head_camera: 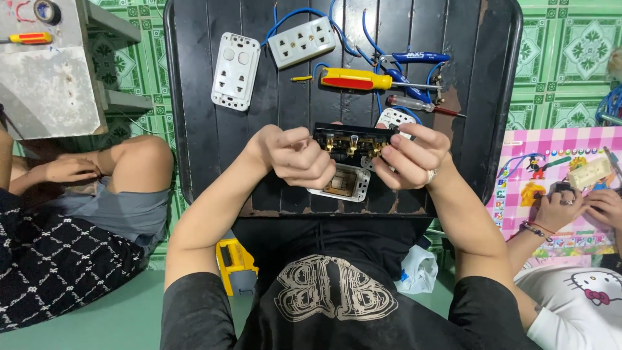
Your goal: The person sits on the floor and uses a screwdriver to work on the internal wiring of a disassembled electrical switch. They manipulate the wires and components within the switch housing, occasionally using pliers to assist with the connections.
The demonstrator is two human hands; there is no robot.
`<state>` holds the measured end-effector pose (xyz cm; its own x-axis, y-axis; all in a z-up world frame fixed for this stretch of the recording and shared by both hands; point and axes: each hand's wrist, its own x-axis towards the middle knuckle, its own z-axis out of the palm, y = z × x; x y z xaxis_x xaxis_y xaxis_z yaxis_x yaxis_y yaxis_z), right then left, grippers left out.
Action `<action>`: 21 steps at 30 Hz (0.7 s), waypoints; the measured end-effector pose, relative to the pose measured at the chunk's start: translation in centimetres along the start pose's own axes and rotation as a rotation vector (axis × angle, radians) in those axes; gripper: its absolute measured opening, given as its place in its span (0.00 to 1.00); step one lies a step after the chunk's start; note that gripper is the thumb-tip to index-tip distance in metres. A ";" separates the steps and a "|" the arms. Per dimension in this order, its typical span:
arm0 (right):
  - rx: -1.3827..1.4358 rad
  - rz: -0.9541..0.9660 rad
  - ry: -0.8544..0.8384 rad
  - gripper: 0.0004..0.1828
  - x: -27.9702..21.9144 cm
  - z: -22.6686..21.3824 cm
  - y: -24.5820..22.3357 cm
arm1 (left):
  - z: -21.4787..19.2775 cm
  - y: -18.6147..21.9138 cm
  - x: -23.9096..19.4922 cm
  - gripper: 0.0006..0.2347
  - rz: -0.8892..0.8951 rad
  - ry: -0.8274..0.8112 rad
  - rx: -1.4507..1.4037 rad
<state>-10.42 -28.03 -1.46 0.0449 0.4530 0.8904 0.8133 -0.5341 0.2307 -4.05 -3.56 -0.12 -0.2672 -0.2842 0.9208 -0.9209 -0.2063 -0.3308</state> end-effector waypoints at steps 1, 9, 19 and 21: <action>-0.011 -0.004 0.002 0.09 -0.2 0.0 0.0 | 0.0 -0.1 0.1 0.12 0.013 0.007 -0.010; 0.018 0.022 -0.028 0.05 -0.4 -0.1 0.3 | -0.1 0.5 -1.1 0.09 -0.066 -0.025 -0.020; 0.045 0.017 -0.047 0.02 -0.2 -0.2 0.5 | 0.4 0.0 -0.4 0.05 -0.262 -0.098 -0.005; 0.045 0.011 -0.049 0.02 -0.1 -0.2 0.7 | 0.7 -0.6 0.8 0.07 -0.305 -0.118 -0.011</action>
<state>-9.97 -28.56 -1.31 0.0813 0.4827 0.8720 0.8377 -0.5071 0.2026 -3.52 -4.31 0.67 0.0555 -0.3172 0.9467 -0.9566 -0.2886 -0.0406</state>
